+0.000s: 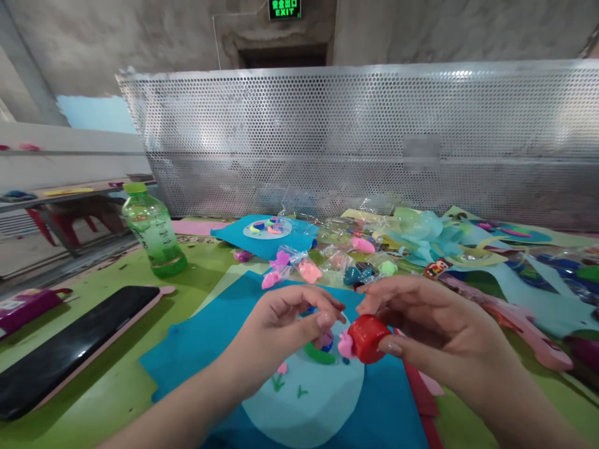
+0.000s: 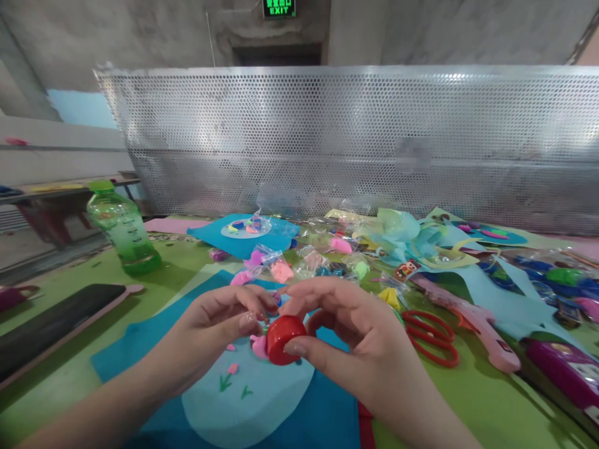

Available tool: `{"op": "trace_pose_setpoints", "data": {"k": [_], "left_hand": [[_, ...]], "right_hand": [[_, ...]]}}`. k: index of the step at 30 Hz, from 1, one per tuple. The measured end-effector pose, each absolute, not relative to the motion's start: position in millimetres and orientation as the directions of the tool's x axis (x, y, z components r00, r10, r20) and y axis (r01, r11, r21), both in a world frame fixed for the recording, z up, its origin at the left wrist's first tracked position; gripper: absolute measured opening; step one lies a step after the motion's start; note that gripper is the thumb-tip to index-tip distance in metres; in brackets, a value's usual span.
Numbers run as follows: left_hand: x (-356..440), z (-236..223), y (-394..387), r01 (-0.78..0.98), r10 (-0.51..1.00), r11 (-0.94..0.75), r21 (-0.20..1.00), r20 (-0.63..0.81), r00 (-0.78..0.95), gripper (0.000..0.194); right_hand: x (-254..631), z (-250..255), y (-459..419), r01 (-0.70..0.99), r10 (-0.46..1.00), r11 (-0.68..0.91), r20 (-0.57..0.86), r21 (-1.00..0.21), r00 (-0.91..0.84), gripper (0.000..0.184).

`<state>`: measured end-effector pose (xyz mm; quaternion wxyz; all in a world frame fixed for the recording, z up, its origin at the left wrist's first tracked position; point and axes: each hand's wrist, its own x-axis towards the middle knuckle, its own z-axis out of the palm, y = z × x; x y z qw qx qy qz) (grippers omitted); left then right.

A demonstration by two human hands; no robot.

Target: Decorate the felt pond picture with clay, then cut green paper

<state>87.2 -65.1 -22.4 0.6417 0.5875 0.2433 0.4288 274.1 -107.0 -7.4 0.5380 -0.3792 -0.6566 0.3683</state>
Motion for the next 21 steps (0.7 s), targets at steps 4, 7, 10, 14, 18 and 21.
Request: {"op": "trace_pose_setpoints", "data": {"k": [4,7,10,14,18,21], "left_hand": [[87.9,-23.7,-66.2,-0.264,0.836,-0.029,0.964,0.168,0.523,0.004],[87.9,-23.4,-66.5,-0.272,0.838,-0.008,0.962,0.154,0.523,0.004],[88.0,-23.2,-66.5,-0.279,0.847,-0.012,0.96,0.158,0.508,0.005],[89.4,-23.3,-66.5,-0.28,0.84,-0.014,0.96,0.163,0.517,0.005],[91.0,-23.8,-67.5,-0.243,0.827,-0.039,0.969,0.168,0.537,0.01],[91.6,-24.1,-68.8,-0.219,0.836,-0.032,0.975,0.146,0.528,0.01]], "right_hand": [[272.8,-6.9,-106.6,0.108,0.891,0.45,0.438,-0.887,-0.116,0.027],[271.3,-6.8,-106.3,0.085,0.889,0.455,0.445,-0.887,-0.11,0.027],[270.8,-6.9,-106.3,0.089,0.893,0.446,0.436,-0.891,-0.113,0.025],[271.0,-6.6,-106.2,0.106,0.892,0.447,0.434,-0.888,-0.126,0.028],[270.7,-5.6,-105.9,0.138,0.878,0.476,0.459,-0.869,-0.135,0.025],[270.0,-5.4,-105.8,0.17,0.868,0.495,0.476,-0.852,-0.14,0.021]]}}
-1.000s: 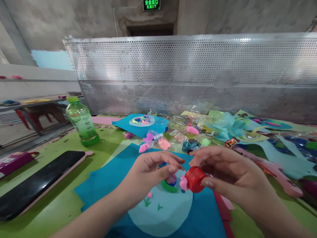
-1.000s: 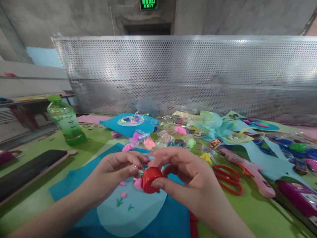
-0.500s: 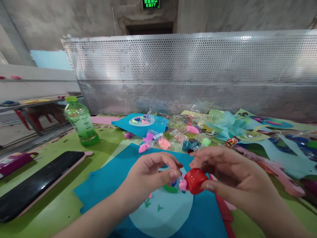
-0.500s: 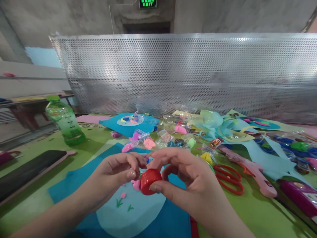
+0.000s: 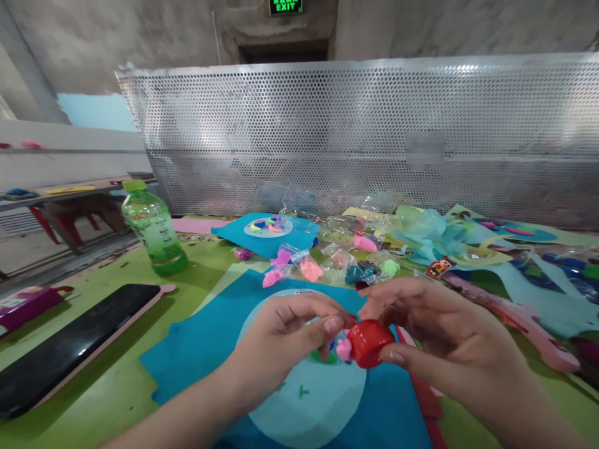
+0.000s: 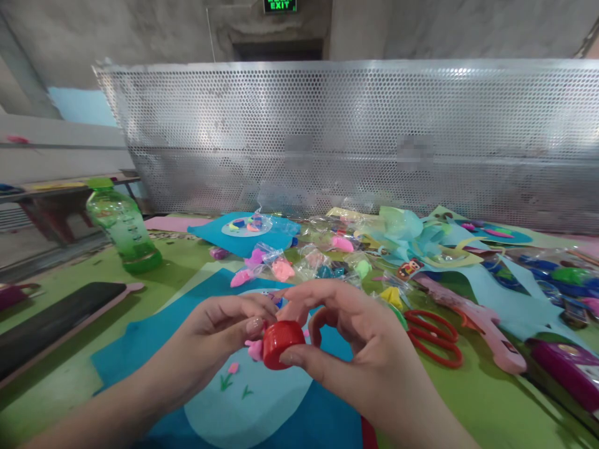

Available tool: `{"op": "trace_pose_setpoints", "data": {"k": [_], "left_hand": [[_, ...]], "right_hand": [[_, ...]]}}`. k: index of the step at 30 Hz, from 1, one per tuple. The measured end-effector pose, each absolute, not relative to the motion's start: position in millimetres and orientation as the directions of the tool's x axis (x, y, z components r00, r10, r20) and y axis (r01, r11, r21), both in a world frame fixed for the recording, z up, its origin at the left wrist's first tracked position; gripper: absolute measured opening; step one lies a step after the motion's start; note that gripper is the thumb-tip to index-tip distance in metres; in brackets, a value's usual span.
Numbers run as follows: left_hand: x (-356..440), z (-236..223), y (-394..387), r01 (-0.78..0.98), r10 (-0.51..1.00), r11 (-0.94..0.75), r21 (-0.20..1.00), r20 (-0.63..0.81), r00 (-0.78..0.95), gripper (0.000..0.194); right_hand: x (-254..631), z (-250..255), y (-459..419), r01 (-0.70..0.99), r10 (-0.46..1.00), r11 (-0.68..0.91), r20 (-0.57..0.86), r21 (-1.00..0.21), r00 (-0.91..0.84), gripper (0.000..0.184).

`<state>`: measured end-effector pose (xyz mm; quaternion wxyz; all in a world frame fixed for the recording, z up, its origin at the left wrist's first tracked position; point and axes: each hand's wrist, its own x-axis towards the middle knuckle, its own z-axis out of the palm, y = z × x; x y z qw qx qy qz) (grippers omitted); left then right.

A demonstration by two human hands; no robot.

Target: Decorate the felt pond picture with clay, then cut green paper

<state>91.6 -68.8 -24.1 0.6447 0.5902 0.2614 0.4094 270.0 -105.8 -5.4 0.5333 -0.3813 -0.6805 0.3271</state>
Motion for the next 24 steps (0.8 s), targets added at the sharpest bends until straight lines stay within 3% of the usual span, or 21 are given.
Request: {"op": "trace_pose_setpoints", "data": {"k": [12,24], "left_hand": [[90.2,-20.1,-69.0,-0.169,0.847,-0.172,0.971,0.233,0.478,0.014],[88.8,-18.3,-72.6,-0.187,0.835,-0.162,0.969,0.235,0.497,0.012]], "right_hand": [[267.5,-7.4,-107.0,0.203,0.872,0.489,0.477,-0.848,-0.105,0.023],[266.8,-7.4,-107.2,0.187,0.875,0.484,0.476,-0.855,-0.088,0.023]]}}
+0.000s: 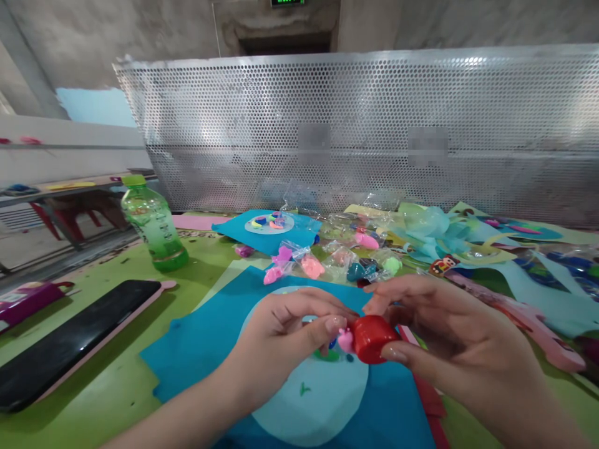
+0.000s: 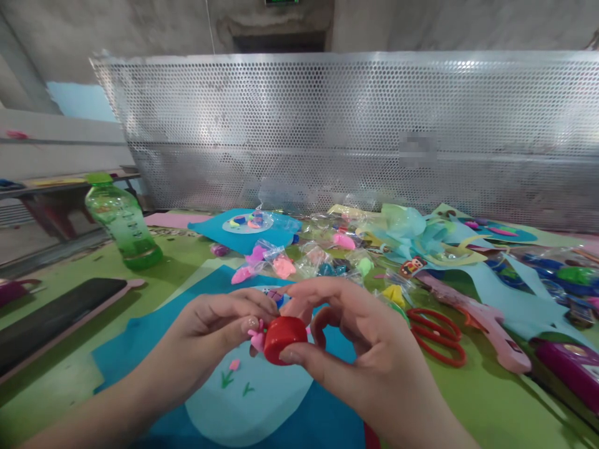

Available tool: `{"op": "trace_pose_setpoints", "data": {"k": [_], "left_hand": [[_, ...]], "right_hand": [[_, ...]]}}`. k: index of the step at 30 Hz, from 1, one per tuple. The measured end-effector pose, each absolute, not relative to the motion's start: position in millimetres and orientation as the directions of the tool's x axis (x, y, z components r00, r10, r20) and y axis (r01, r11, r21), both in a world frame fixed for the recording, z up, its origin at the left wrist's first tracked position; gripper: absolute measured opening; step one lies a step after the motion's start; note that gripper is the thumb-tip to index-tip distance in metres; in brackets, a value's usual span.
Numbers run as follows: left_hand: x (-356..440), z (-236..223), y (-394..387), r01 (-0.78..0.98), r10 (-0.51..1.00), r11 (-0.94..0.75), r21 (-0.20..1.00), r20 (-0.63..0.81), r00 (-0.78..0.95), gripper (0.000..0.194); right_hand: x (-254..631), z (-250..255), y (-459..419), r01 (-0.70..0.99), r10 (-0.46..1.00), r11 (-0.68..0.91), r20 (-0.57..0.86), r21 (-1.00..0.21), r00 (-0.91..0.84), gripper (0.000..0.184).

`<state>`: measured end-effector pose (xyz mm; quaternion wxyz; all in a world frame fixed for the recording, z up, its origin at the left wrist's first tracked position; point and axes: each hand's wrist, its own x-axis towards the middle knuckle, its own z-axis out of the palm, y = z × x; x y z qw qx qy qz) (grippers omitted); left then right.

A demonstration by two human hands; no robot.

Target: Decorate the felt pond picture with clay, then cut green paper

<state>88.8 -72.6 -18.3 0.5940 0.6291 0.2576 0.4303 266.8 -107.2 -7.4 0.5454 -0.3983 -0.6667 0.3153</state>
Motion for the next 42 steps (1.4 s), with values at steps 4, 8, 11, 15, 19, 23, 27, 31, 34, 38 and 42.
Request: {"op": "trace_pose_setpoints", "data": {"k": [4,8,11,15,19,23,27,31,34,38,42], "left_hand": [[89.2,-17.7,-71.7,-0.187,0.841,-0.153,0.97,0.227,0.49,0.013],[89.6,-16.6,-72.1,-0.177,0.845,-0.144,0.974,0.214,0.489,0.015],[88.7,-17.7,-73.1,-0.166,0.84,-0.158,0.973,0.221,0.495,0.016],[86.8,-20.3,-73.4,-0.176,0.842,-0.121,0.977,0.195,0.502,0.028],[84.9,-21.5,-73.1,-0.196,0.844,-0.03,0.98,0.13,0.52,0.031],[84.4,-20.2,-73.2,-0.196,0.843,-0.015,0.98,0.118,0.524,0.03],[84.3,-18.4,-72.8,-0.22,0.829,-0.042,0.975,0.157,0.537,0.028],[82.5,-18.8,-71.8,-0.191,0.837,-0.05,0.98,0.145,0.527,0.03],[81.2,-18.7,-71.3,-0.132,0.839,-0.088,0.987,0.145,0.524,0.03],[81.9,-16.4,-72.4,-0.118,0.846,-0.156,0.981,0.194,0.496,0.015],[84.0,-15.1,-73.7,-0.171,0.856,-0.157,0.973,0.22,0.469,0.014]], "right_hand": [[266.2,-7.4,-107.3,0.176,0.865,0.501,0.494,-0.847,-0.083,0.023],[265.2,-6.9,-107.7,0.148,0.861,0.508,0.502,-0.848,-0.078,0.025],[265.0,-6.9,-108.0,0.14,0.857,0.515,0.508,-0.846,-0.083,0.026],[265.3,-7.5,-108.2,0.149,0.847,0.532,0.527,-0.834,-0.073,0.03],[265.8,-8.4,-108.1,0.184,0.839,0.541,0.541,-0.821,-0.055,0.028],[266.0,-8.7,-107.9,0.211,0.84,0.537,0.541,-0.817,-0.042,0.025],[266.0,-8.6,-107.0,0.238,0.832,0.547,0.553,-0.803,-0.046,0.026],[267.7,-9.2,-106.0,0.278,0.828,0.553,0.557,-0.786,-0.071,0.029],[269.8,-10.7,-105.8,0.295,0.822,0.561,0.564,-0.774,-0.081,0.028],[270.6,-11.9,-106.2,0.286,0.826,0.556,0.557,-0.78,-0.087,0.027],[268.1,-10.3,-107.0,0.266,0.853,0.513,0.519,-0.816,-0.051,0.026]]}}
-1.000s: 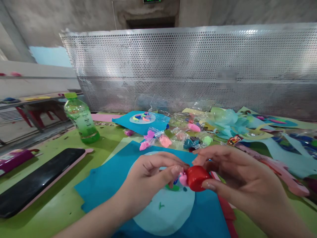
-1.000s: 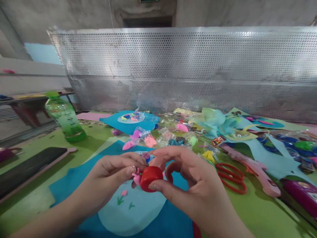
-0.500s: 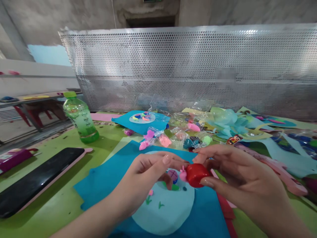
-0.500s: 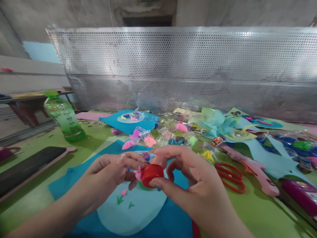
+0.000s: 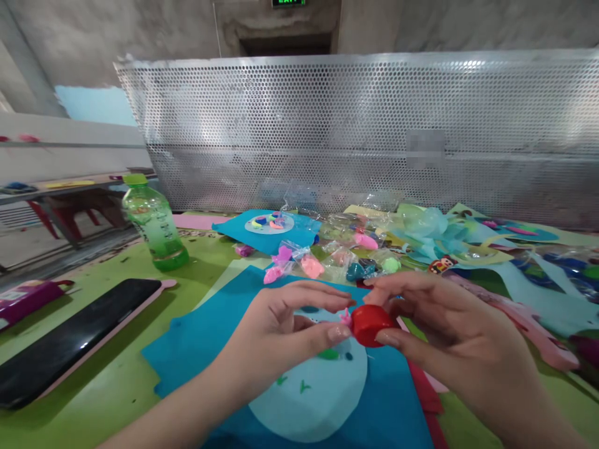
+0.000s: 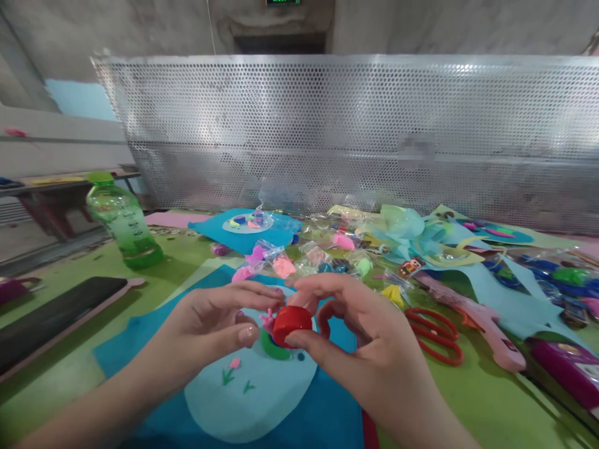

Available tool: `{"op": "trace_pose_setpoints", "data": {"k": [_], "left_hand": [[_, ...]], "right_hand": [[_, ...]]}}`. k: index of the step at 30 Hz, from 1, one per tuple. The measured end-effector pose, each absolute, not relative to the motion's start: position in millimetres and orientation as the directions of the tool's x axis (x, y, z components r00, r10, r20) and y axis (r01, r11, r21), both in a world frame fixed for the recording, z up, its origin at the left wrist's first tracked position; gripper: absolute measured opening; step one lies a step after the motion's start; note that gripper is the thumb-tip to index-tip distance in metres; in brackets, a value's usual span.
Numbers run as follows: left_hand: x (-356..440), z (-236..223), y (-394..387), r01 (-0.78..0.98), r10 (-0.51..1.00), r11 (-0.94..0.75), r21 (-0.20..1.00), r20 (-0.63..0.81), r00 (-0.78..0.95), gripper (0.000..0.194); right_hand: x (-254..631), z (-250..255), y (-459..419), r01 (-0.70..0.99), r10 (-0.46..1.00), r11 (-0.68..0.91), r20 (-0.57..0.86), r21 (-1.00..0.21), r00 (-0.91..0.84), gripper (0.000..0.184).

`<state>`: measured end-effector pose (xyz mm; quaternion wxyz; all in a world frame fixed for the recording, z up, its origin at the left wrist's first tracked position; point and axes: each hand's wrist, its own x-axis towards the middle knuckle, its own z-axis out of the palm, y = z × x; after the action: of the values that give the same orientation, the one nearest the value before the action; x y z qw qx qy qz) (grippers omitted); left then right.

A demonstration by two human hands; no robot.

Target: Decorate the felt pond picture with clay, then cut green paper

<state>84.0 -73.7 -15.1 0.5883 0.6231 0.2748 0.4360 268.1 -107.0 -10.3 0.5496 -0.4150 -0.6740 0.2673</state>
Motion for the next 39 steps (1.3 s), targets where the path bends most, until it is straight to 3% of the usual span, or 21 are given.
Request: {"op": "trace_pose_setpoints", "data": {"k": [20,25,30,39], "left_hand": [[86.3,-14.6,-74.5,-0.05,0.894,-0.256,0.965,0.256,0.368,0.006],[85.1,-13.1,-76.6,-0.011,0.881,-0.29,0.957,0.271,0.387,0.012],[86.9,-7.3,-79.6,0.133,0.883,-0.404,0.905,0.349,0.313,0.004],[87.4,-7.0,-81.1,0.321,0.85,-0.522,0.79,0.452,0.269,0.008]], "right_hand": [[266.9,-9.0,-107.4,0.238,0.872,0.486,0.485,-0.841,-0.067,0.025],[266.8,-8.2,-107.1,0.273,0.87,0.487,0.49,-0.83,-0.059,0.024],[263.5,-8.1,-107.3,0.272,0.877,0.474,0.477,-0.837,-0.061,0.024],[264.3,-8.2,-106.9,0.3,0.871,0.488,0.479,-0.82,-0.11,0.024]]}}
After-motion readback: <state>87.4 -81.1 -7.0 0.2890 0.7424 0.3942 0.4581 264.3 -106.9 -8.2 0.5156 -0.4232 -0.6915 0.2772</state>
